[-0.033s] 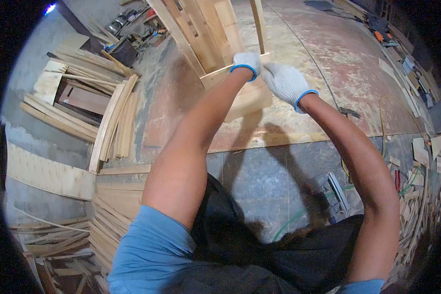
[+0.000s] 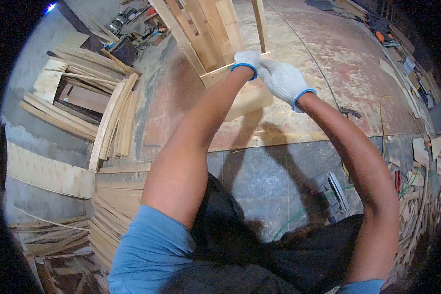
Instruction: The person assembles a wooden structure by aligning and fastening wooden panels and slats. They use a hammer to tap pieces into place and a nail gun to secure joints, then measure and cut additional pieces with a circular saw.
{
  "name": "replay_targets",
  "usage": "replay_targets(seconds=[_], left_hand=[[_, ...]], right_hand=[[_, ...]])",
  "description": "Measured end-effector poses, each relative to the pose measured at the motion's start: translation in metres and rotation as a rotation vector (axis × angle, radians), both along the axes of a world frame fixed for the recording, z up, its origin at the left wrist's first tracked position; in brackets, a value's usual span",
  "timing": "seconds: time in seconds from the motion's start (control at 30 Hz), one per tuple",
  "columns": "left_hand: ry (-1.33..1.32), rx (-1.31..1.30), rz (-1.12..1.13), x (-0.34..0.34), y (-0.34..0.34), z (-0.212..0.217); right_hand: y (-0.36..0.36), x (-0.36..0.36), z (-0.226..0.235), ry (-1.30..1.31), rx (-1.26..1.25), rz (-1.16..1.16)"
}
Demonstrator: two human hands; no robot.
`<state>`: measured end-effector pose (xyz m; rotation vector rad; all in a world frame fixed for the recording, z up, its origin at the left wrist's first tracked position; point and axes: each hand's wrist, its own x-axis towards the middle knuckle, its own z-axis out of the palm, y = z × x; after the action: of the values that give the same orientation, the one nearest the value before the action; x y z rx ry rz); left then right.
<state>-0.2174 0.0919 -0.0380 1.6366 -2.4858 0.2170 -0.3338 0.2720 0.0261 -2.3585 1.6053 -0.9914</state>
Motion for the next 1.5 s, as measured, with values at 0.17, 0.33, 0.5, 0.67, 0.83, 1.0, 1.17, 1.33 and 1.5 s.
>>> replay_targets(seconds=[0.17,0.33,0.5,0.67,0.83,1.0,1.17,1.33,1.5], left_hand=[[-0.025,0.005,0.008,-0.007,0.018,0.006],[-0.011,0.005,-0.011,-0.006,0.012,0.012],[-0.013,0.012,0.007,0.009,0.009,0.008],[-0.025,0.02,-0.013,0.011,0.006,0.002],[-0.174,-0.055,-0.083,0.002,-0.012,-0.003],[-0.095,0.022,-0.008,0.02,0.0,0.012],[-0.144,0.019,0.0,0.014,0.005,0.015],[-0.121,0.037,0.014,0.01,0.014,0.023],[-0.162,0.043,0.008,0.02,0.003,0.021]], right_hand=[[0.051,0.085,0.007,-0.154,-0.316,0.331],[0.157,0.145,0.061,-0.248,-0.287,0.907],[0.162,0.158,0.064,-0.418,-0.384,0.935],[0.162,0.162,0.066,-0.416,-0.335,0.929],[0.16,0.148,0.06,-0.3,-0.413,0.934],[0.173,0.163,0.066,-0.227,-0.166,0.657],[0.168,0.159,0.06,-0.211,-0.308,0.868],[0.163,0.17,0.053,-0.204,-0.337,0.774],[0.159,0.167,0.056,-0.249,-0.319,0.877]])
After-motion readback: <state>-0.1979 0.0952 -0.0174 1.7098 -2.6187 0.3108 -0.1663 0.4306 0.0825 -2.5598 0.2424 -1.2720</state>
